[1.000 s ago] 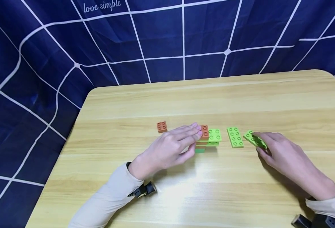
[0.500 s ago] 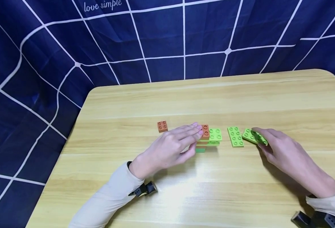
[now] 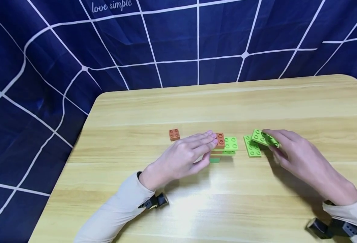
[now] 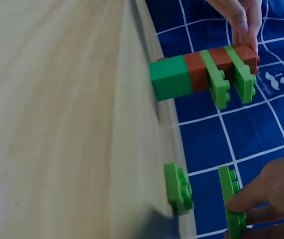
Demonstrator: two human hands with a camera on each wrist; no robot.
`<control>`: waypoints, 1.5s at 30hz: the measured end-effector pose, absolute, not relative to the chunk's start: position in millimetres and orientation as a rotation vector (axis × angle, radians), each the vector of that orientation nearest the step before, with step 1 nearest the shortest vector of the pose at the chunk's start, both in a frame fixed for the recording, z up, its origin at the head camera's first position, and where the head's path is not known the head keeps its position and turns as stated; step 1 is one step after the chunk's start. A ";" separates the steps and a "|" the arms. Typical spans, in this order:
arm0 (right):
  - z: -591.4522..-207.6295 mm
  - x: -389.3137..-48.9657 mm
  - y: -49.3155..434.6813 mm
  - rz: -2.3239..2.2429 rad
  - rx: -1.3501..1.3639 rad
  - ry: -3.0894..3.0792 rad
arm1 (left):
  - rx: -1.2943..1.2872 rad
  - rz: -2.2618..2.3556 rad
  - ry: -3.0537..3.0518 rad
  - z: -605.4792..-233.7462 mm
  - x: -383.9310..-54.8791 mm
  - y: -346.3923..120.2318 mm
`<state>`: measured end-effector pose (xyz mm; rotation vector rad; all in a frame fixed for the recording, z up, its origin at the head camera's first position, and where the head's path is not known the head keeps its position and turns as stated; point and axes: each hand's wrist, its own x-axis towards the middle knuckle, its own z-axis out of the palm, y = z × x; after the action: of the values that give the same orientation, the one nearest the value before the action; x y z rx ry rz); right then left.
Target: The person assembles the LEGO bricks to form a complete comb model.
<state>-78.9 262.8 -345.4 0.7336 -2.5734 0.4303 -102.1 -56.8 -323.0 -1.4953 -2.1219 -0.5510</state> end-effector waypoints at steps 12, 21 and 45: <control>-326.8 -84.3 234.9 0.540 0.849 -2.526 | -1.489 -0.552 -2.137 -322.9 -101.7 -57.1; -317.9 -87.7 218.4 0.592 0.882 -2.488 | -1.492 -0.556 -2.137 -324.0 -102.2 -57.0; -302.2 -87.9 196.8 0.710 1.012 -2.410 | -1.475 -0.617 -2.148 -328.2 -101.6 -59.3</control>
<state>-87.9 196.8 -302.2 1.0116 -2.4101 0.7102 -101.6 -59.3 -328.2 -1.4749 -2.1484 -0.6170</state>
